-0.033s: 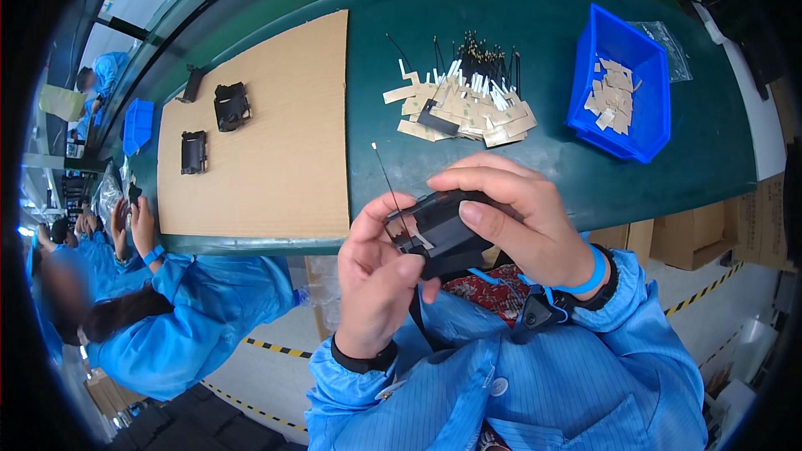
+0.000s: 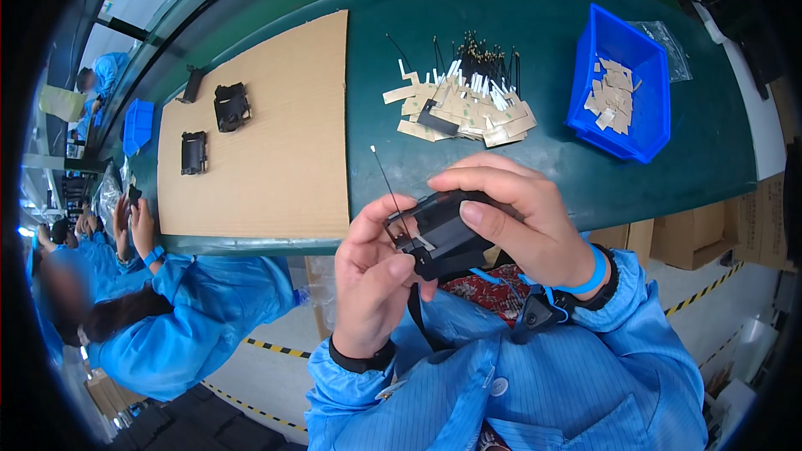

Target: Assembling small plastic housings by attaching adhesive strips to them.

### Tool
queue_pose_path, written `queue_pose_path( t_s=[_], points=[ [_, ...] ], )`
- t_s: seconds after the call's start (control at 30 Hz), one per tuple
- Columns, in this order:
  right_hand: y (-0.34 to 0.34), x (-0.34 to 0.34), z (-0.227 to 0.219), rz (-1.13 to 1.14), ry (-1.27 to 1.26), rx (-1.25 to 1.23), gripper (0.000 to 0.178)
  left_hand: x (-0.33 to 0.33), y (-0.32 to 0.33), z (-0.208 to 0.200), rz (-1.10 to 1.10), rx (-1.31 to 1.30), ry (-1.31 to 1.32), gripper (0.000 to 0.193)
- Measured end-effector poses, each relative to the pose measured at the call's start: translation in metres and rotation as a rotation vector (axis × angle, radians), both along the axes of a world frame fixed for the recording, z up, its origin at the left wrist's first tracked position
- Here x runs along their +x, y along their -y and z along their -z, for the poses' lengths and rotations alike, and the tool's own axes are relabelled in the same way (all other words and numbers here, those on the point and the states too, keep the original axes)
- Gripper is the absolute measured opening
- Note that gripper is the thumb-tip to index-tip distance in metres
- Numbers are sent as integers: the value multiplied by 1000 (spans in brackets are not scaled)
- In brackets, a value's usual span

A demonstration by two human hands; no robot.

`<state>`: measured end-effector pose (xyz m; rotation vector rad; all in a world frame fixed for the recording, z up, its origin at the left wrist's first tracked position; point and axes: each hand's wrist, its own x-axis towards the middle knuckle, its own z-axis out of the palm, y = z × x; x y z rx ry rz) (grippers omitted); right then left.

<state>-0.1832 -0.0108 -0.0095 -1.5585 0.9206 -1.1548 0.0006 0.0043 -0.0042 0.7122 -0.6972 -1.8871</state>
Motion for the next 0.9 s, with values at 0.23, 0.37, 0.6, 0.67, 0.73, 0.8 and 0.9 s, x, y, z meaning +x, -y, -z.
queue_pose_path(
  t_s=[0.23, 0.37, 0.6, 0.67, 0.73, 0.8, 0.9],
  points=[
    [0, 0, -1, 2, -8, -5, 28, 3, 0, 0, -14, -73, 93, 53],
    [0, 1, -3, -8, -11, -5, 28, 4, 0, -1, 0, -79, 125, 54],
    [1, 2, 1, 15, 9, -92, 25, 1, -2, -1, -14, -74, 98, 54],
    [1, 2, 2, 16, 9, -96, 24, 1, -2, 0, -19, -70, 127, 54],
    [1, 3, 2, 16, 8, -100, 24, 1, -2, 1, -24, -98, 126, 52],
    [1, 4, 2, 20, 12, -97, 23, 0, -4, 0, -38, -93, 143, 50],
    [2, 3, 4, 23, 12, -96, 23, 0, -3, -1, -48, -72, 162, 48]
  ],
)
